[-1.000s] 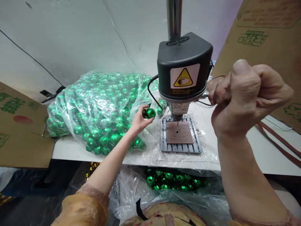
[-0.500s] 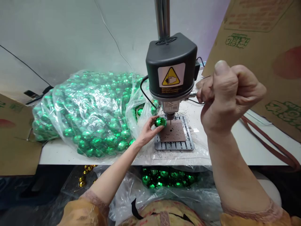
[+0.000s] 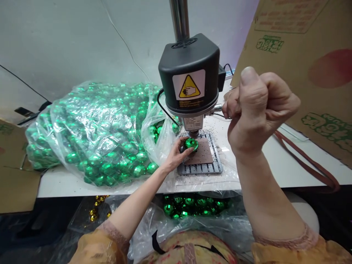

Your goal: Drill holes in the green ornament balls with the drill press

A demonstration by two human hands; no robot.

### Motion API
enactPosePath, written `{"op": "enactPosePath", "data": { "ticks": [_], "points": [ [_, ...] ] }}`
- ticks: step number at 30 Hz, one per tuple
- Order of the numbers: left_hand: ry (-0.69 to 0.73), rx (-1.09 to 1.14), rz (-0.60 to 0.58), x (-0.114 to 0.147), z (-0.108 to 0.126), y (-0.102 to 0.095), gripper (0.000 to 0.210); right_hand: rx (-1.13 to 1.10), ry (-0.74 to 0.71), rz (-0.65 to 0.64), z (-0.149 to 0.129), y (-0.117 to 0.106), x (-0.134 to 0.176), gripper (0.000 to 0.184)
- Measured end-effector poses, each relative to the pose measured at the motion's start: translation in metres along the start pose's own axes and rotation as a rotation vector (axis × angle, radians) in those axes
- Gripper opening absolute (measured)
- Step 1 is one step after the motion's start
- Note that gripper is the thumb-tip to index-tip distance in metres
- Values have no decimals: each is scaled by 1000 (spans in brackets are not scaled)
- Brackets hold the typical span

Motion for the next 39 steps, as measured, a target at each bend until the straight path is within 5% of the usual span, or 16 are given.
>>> {"op": "enactPosePath", "data": {
  "ticks": [13,39],
  "points": [
    [22,-195,66,7,-2,10,59,-72,-10,-16,-2,0,0,52],
    [-7,-67,44,13,-3,20,59,-69,-191,3,10,-23,33,47]
  ]
}}
Point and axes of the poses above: each hand's wrist, its own x-axis away from the middle knuckle, its own y-axis out of the palm, z = x × y, the point moved 2 cm from there along -x, towards the middle knuckle, and after that the axes turned 15 degrees about -x, right-handed, at the moved point
